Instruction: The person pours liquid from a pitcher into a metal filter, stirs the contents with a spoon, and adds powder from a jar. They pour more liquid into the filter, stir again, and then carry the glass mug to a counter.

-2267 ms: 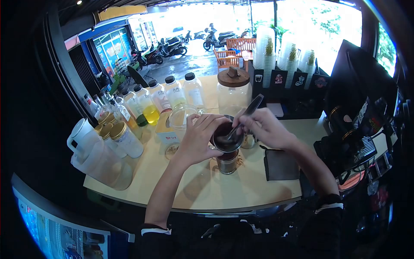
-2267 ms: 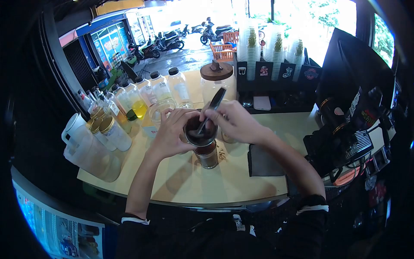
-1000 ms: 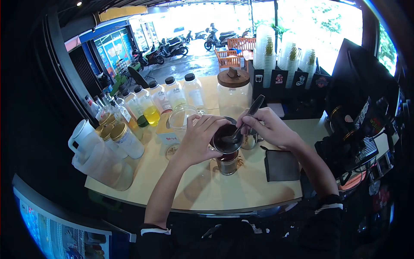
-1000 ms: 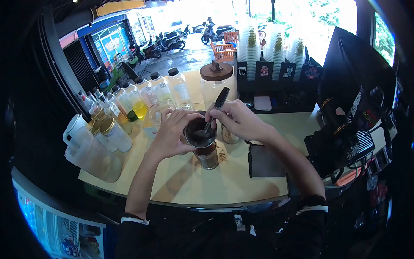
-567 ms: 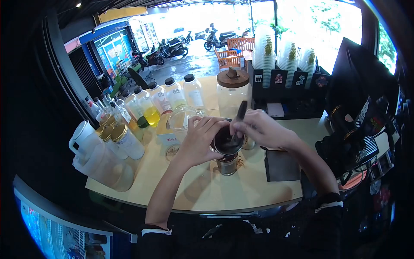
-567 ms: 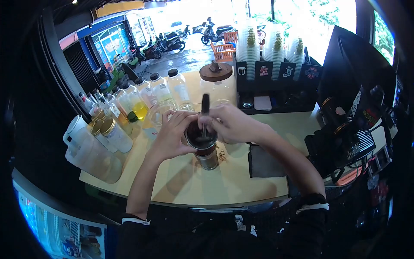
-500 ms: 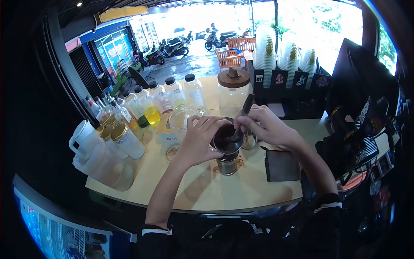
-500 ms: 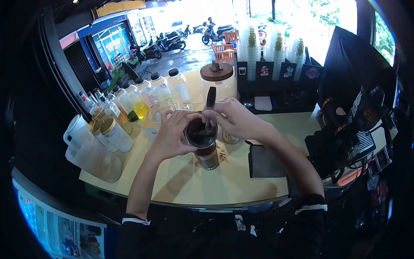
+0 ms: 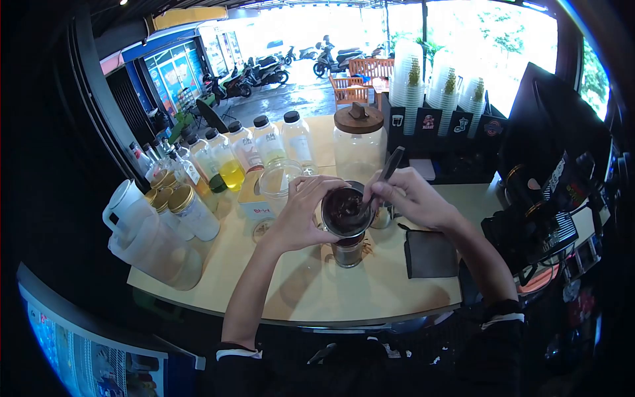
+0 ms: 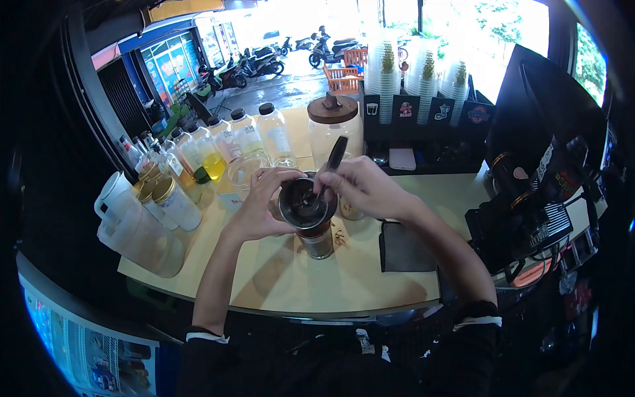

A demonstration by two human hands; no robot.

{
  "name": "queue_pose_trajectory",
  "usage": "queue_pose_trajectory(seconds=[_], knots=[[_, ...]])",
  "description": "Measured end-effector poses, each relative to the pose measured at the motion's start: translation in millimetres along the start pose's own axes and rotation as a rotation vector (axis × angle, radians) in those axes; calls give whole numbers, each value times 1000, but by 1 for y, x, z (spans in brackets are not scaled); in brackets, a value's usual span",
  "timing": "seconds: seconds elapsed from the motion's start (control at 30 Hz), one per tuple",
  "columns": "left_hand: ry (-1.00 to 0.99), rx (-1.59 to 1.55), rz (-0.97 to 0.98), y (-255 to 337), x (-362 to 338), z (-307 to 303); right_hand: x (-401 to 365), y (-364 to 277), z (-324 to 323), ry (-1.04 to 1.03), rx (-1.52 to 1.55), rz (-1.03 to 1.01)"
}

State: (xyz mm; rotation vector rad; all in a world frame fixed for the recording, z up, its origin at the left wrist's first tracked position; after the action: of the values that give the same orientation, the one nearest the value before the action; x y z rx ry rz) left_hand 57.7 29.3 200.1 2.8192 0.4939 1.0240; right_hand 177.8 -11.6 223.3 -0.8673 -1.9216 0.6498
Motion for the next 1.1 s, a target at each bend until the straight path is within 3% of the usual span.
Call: queue_pose_trajectory(seconds=[0.23, 0.67, 0.77, 0.83, 0.93, 1.1], knots=[[-16, -30, 32, 4, 1, 1, -3, -6, 8, -9, -17, -79], [-14, 66, 64, 16, 1, -5, -6, -15, 4, 14, -37, -25], [-17, 117, 67, 18, 1, -4, -7, -26, 11, -37, -164, -102], [-22, 126, 68, 21, 1, -5, -8, -13, 6, -6, -32, 108], [-32, 175, 76, 28, 0, -7, -9, -14, 16, -105, -140, 85], [-28, 239, 81, 29, -2, -6, -7, -21, 12, -47, -61, 10]])
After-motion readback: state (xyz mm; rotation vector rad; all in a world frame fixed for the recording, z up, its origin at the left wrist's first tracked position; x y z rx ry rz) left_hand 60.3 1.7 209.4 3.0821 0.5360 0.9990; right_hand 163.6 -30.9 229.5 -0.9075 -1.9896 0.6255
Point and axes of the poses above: each hand's wrist, its own x-axis towards the middle knuckle, its own z-axis out of the palm, y = z × x, the point moved 10 cm from there along x, towards the middle knuckle, and after that the axes turned 7 degrees about x, right-handed, at the moved point
